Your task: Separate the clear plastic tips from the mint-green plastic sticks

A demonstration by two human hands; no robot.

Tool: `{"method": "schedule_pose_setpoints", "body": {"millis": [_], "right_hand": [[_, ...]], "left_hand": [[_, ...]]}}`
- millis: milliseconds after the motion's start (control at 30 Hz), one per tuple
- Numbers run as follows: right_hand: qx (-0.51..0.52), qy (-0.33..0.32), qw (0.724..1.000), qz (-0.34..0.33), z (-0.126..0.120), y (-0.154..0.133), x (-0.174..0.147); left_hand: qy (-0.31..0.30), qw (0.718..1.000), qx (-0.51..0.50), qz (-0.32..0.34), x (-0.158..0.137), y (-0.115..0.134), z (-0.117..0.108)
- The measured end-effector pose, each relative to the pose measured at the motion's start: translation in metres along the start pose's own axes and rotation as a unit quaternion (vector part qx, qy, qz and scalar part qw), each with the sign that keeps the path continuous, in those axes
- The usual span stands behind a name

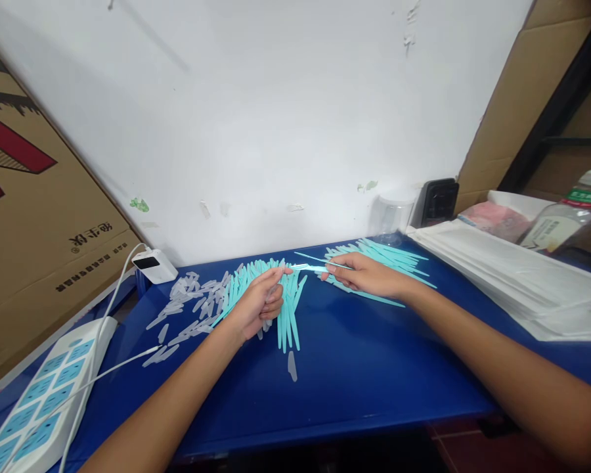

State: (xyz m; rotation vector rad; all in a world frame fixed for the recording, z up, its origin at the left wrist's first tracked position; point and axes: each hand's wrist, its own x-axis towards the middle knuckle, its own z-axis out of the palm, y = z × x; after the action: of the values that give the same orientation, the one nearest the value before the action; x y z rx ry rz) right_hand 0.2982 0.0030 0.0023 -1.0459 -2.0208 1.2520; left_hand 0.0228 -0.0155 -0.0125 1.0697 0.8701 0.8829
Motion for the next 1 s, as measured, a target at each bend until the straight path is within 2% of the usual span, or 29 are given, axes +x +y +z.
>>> {"method": "schedule_pose_setpoints", "body": {"millis": [100, 333, 600, 800, 1000], "right_hand": [[-0.007, -0.012, 1.000, -0.001, 0.001, -0.002, -0.001], [-0.047, -0.024, 0.999, -0.011, 0.007, -0.005, 0.000], [-0.075, 0.005, 0.996, -0.039, 0.012, 0.000, 0.002], [-0.101, 0.062, 0.990, -0.076, 0.013, -0.005, 0.000], [-0.075, 0.063, 0.991, -0.094, 0.016, -0.005, 0.003]], "left_hand": [[0.017, 0.999, -0.028, 0.006, 0.001, 0.000, -0.001], [0.012, 0.999, -0.051, -0.011, 0.001, -0.001, 0.000], [0.026, 0.999, -0.043, 0.007, 0.001, -0.001, 0.003], [0.037, 0.998, -0.057, 0.016, 0.003, -0.002, 0.003], [0.022, 0.998, -0.060, 0.019, 0.002, -0.002, 0.005]]}}
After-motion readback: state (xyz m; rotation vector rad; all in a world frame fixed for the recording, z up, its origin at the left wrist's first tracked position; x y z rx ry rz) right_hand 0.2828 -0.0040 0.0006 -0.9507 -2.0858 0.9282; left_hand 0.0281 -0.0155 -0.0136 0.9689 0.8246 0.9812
